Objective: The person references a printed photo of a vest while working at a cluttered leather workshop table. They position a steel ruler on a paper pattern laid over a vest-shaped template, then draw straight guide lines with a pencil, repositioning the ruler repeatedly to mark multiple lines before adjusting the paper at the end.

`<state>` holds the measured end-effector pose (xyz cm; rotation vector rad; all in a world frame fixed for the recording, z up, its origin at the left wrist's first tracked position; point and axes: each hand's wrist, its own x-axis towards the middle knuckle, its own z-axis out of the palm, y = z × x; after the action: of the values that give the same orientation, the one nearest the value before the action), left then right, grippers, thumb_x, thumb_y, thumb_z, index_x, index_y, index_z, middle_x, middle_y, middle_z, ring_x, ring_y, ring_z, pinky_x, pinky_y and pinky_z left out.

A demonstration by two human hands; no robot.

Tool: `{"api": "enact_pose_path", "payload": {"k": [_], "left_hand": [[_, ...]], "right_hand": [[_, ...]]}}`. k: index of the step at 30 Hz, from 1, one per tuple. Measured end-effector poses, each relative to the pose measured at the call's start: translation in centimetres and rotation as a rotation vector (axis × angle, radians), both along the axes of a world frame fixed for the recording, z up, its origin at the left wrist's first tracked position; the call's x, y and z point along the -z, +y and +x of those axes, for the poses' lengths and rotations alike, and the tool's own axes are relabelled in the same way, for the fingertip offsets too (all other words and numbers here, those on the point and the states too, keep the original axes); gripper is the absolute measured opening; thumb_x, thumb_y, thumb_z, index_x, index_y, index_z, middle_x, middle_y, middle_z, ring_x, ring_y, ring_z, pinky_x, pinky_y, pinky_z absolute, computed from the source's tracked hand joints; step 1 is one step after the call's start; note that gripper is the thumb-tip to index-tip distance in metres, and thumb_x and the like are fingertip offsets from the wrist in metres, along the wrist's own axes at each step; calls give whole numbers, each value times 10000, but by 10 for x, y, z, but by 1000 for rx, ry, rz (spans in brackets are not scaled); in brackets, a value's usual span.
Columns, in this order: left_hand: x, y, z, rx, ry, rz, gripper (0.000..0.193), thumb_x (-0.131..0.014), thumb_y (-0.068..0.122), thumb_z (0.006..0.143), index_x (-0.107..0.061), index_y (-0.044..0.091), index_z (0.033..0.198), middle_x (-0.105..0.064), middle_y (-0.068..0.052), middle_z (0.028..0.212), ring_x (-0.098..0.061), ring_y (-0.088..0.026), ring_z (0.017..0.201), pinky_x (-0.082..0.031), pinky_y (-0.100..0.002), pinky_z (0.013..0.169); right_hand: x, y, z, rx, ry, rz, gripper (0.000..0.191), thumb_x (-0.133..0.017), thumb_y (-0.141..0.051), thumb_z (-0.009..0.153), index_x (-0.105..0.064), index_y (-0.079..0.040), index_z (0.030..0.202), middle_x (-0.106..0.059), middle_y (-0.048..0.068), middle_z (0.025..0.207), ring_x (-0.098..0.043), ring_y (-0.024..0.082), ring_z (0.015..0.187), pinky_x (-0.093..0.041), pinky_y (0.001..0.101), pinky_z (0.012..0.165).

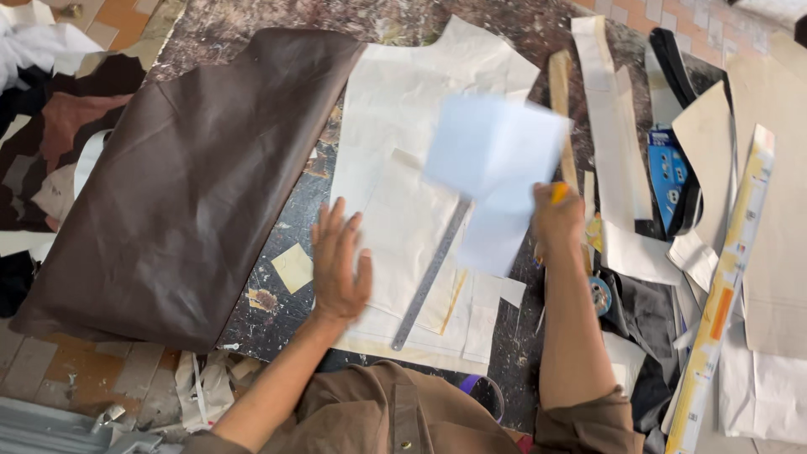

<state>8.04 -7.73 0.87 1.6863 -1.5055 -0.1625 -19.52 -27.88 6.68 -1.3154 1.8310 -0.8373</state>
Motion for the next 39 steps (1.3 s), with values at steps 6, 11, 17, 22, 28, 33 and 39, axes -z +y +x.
{"api": "enact_pose_path", "payload": {"k": [6, 11, 17, 22, 28, 33, 39], "left_hand": [[-9, 46, -25, 136, 9, 50, 251, -506, 119, 964, -682, 20, 1113, -620, -190, 1323, -541, -370, 1309, -381, -509, 1155], [-20, 50, -68, 264, 76, 201, 287, -623, 113, 886, -661, -4, 1145, -664, -173, 1124, -653, -337, 1051, -543, -446, 927], [-37, 30, -110, 356, -26, 471, 485, -782, 198, 832, -550, -10, 1204, -558, -204, 1086, -630, -392, 925, -547, -493, 770], [-44, 26, -110, 348, -45, 499, 452, -793, 185, 821, -551, -5, 1152, -532, -194, 1105, -661, -371, 865, -568, -472, 725], [-26, 26, -105, 351, -5, 553, 365, -725, 155, 877, -549, -16, 1147, -546, -216, 1088, -666, -407, 782, -574, -491, 708], [-8, 3, -121, 286, -126, 497, 363, -710, 115, 779, -567, 1, 1092, -605, -217, 1011, -670, -421, 773, -560, -535, 655], [-13, -18, -141, 233, -96, 714, 312, -732, 215, 792, -602, 33, 1009, -660, -156, 944, -687, -359, 769, -566, -488, 688]], "right_hand": [[0, 13, -57, 359, -495, 29, 285, -602, -184, 1014, -475, 27, 1160, -587, 68, 804, -564, 116, 558, -461, 262, 433], [10, 56, -57, 168, 105, -242, 625, -686, -131, 942, -369, 44, 1451, -620, 170, 971, -590, 204, 691, -522, 329, 570], [6, 126, -16, -552, 571, -457, 428, -745, -244, 911, -643, -165, 1319, -552, 123, 1366, -715, 338, 966, -604, 419, 805], [-15, 119, -13, -479, 736, -37, 492, -642, -330, 955, -572, -201, 1424, -443, 125, 1523, -729, 332, 924, -619, 400, 669], [-8, 134, -13, -414, 633, -22, 434, -667, -290, 933, -634, -133, 1335, -593, 130, 1357, -729, 333, 914, -610, 424, 719], [7, 157, -21, -431, 461, -185, 299, -718, -289, 893, -741, -123, 1140, -756, 115, 1062, -726, 349, 923, -572, 431, 811], [14, 152, -58, -313, 402, -237, 439, -783, -265, 833, -667, -42, 1193, -732, 167, 1061, -731, 343, 919, -568, 427, 794]]}}
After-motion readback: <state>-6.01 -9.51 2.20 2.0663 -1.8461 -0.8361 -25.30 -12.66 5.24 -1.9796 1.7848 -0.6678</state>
